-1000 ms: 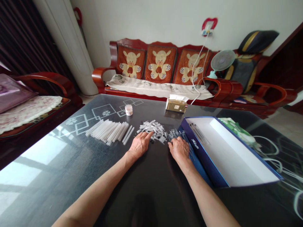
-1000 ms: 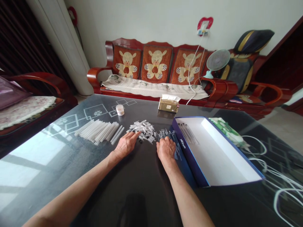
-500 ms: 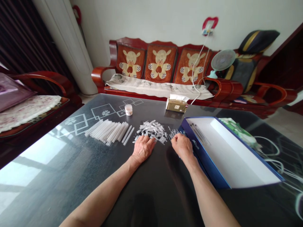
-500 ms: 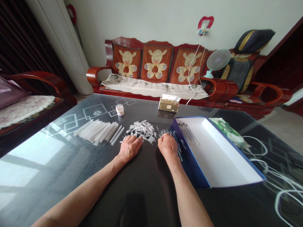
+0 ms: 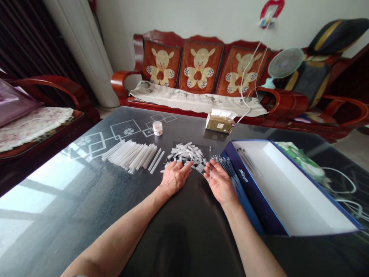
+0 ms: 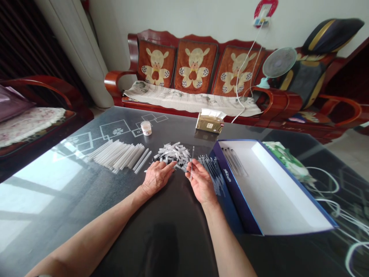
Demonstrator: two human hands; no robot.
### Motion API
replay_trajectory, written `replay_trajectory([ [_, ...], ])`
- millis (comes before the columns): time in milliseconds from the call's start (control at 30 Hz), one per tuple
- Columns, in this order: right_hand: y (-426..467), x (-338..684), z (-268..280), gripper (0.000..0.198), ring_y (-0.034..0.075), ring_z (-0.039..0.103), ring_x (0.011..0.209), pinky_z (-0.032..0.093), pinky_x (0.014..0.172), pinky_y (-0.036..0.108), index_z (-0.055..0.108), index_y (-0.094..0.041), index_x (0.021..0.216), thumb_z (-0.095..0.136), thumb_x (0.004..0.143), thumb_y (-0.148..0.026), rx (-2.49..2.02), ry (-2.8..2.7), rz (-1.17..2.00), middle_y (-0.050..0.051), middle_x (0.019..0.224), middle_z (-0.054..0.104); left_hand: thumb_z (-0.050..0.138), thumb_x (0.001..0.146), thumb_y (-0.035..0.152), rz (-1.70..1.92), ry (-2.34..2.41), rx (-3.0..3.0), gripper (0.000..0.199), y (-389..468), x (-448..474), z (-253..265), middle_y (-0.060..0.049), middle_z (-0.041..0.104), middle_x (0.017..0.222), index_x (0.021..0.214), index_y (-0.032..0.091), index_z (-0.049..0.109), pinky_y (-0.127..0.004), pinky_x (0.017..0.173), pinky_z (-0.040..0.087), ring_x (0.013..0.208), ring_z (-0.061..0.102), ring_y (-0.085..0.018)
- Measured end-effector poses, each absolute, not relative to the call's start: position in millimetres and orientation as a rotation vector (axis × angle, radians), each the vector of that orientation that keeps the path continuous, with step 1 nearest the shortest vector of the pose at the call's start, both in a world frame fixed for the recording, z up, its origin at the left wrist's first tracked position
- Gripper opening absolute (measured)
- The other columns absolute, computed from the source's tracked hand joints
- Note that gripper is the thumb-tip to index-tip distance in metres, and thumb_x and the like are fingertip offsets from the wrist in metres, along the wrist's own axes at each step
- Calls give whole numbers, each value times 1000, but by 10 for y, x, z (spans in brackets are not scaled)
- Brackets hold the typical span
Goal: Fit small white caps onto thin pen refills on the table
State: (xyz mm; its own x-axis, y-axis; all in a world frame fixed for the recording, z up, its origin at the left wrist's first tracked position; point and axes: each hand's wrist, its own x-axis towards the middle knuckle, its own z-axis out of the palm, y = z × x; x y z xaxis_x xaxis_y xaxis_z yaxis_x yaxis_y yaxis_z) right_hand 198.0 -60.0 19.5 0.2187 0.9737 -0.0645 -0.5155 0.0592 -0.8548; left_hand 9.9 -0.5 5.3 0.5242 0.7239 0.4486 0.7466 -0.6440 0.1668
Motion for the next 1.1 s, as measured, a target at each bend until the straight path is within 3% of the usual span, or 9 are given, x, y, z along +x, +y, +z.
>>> replay_trajectory([
  [233, -577, 2022, 124, 44, 19, 65, 101, 55, 90, 40, 66, -26, 112, 69, 68, -25, -902, -697, 1268, 5, 112, 69, 36, 100, 34, -838, -1327, -2735, 35, -32, 104, 80, -6, 62, 79, 118, 23, 64, -30, 74, 43, 79, 56, -18],
  [467, -519, 1977, 54, 21, 12, 61, 64, 55, 61, 26, 67, -22, 89, 72, 76, -38, -873, -538, 1253, -2, 70, 64, 39, 99, 40, -923, -1352, -2728, 34, -24, 104, 37, -5, 64, 79, 108, 22, 67, -29, 72, 42, 78, 58, -18],
  [1100, -578, 1803, -47, 27, 13, 62, 71, 53, 69, 27, 69, -21, 96, 69, 80, -43, -1022, -810, 1206, 1, 77, 68, 39, 98, 38, -876, -1069, -2812, 33, -38, 108, 39, -3, 60, 74, 112, 24, 65, -28, 67, 42, 69, 55, -16],
])
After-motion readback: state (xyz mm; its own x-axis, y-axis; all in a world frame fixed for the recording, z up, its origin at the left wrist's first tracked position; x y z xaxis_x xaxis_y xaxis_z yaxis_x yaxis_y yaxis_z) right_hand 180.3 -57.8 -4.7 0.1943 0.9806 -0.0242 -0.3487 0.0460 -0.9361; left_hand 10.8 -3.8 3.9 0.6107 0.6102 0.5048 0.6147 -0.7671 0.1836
